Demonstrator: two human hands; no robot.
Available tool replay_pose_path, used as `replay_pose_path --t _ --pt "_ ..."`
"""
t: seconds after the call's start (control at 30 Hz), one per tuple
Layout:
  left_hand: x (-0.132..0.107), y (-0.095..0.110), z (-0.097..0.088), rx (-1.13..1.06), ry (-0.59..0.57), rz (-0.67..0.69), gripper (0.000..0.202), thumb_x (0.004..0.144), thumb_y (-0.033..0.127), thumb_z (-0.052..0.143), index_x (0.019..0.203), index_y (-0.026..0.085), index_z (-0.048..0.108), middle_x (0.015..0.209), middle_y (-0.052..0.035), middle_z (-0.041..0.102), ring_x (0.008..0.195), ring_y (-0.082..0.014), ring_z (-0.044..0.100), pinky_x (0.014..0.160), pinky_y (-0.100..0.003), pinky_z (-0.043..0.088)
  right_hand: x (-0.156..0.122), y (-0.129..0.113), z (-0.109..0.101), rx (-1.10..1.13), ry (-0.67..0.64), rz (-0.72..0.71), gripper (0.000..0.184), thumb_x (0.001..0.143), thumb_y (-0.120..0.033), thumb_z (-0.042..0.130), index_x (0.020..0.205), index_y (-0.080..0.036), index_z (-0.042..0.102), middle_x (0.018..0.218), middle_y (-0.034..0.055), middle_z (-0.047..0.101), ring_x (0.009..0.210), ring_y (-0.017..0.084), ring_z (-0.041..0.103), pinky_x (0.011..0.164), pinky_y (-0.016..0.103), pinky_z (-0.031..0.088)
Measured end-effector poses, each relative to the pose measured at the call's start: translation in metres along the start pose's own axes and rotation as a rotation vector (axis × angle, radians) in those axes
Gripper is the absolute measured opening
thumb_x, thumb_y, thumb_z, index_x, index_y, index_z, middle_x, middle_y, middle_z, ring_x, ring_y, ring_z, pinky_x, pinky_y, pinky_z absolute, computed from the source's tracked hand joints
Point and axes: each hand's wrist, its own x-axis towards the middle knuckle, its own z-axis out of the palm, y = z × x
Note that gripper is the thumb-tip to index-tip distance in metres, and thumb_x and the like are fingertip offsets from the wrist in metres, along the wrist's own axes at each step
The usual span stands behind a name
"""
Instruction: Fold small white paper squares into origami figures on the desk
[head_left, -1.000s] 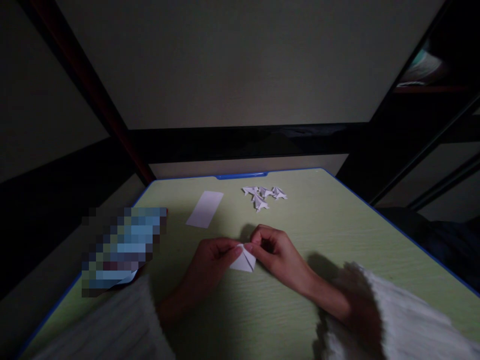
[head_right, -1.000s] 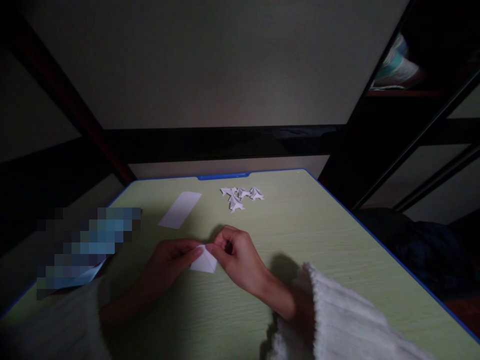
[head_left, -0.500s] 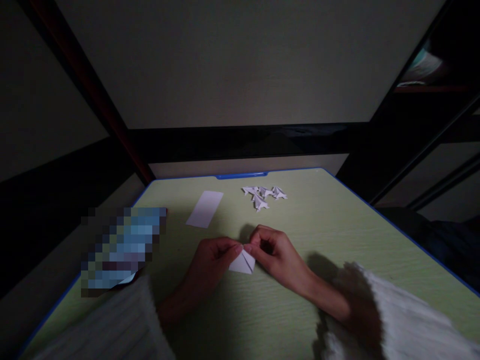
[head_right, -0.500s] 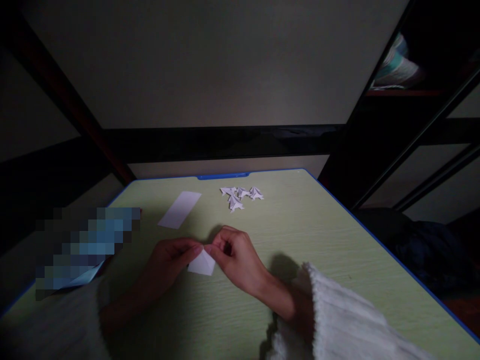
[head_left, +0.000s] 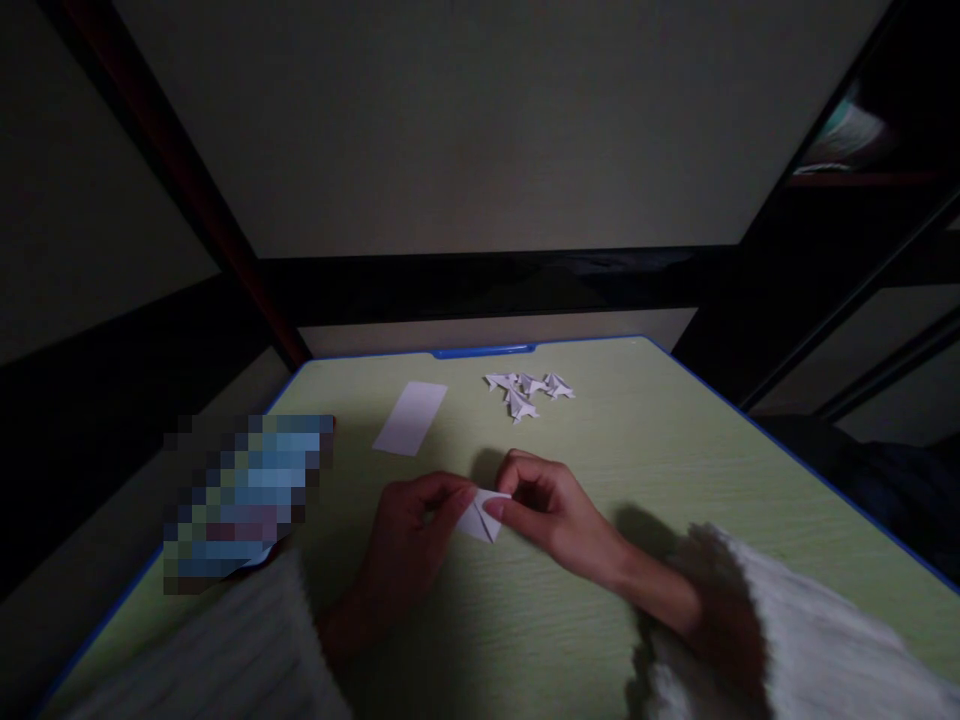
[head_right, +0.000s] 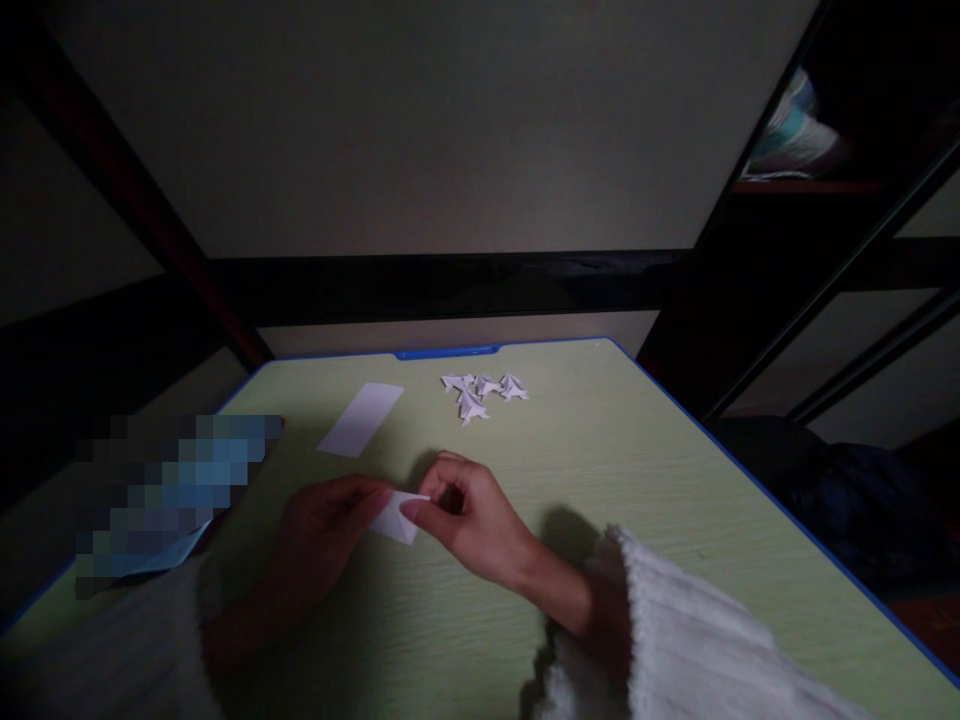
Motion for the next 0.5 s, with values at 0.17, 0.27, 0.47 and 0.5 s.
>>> replay_pose_path --t 0.17,0.27,0.47,0.5 --pt "-0.0010 0.0007 0.0004 0.016 0.035 0.013 0.013 0.064 0.019 0.054 0.055 0.014 0.062 0.050 0.0029 0.061 0.048 -0.0095 0.051 0.046 -0.017 0.038 0.0004 -0.0033 0.0016 0.010 0.056 -0.029 0.020 0.065 -0.020 0.059 0.050 -0.014 0.046 0.055 -0.0035 0.040 0.051 0.008 0.037 0.047 0.021 0.028" --pt "-0.0004 0.0013 -0.0001 0.015 0.057 -0.004 0.013 0.064 0.019 0.054 0.055 0.014 0.062 0.050 0.0024 0.061 0.048 -0.0104 0.052 0.046 -0.017 0.038 0.0011 -0.0022 0.0012 0.014 0.078 -0.039 0.018 0.066 -0.019 0.058 0.052 -0.014 0.048 0.057 -0.0027 0.042 0.053 0.008 0.039 0.050 0.021 0.030" --pt "0.0019 0.0001 0.0018 0.018 -0.022 -0.038 0.017 0.065 0.021 0.052 0.050 0.014 0.057 0.047 0.0029 0.056 0.048 -0.0099 0.050 0.046 -0.018 0.037 -0.0009 0.0006 -0.0006 -0.008 0.086 0.011 0.012 0.075 -0.023 0.048 0.067 -0.015 0.047 0.060 -0.0026 0.043 0.055 0.008 0.039 0.050 0.021 0.031" --pt "0.0019 -0.0007 0.0026 0.018 -0.053 -0.040 0.018 0.065 0.021 0.051 0.050 0.014 0.056 0.047 0.0031 0.055 0.048 -0.0095 0.049 0.046 -0.018 0.037 -0.0016 0.0001 -0.0006 -0.039 0.087 0.007 0.012 0.076 -0.024 0.046 0.067 -0.015 0.046 0.059 -0.0030 0.042 0.055 0.008 0.038 0.050 0.021 0.031"
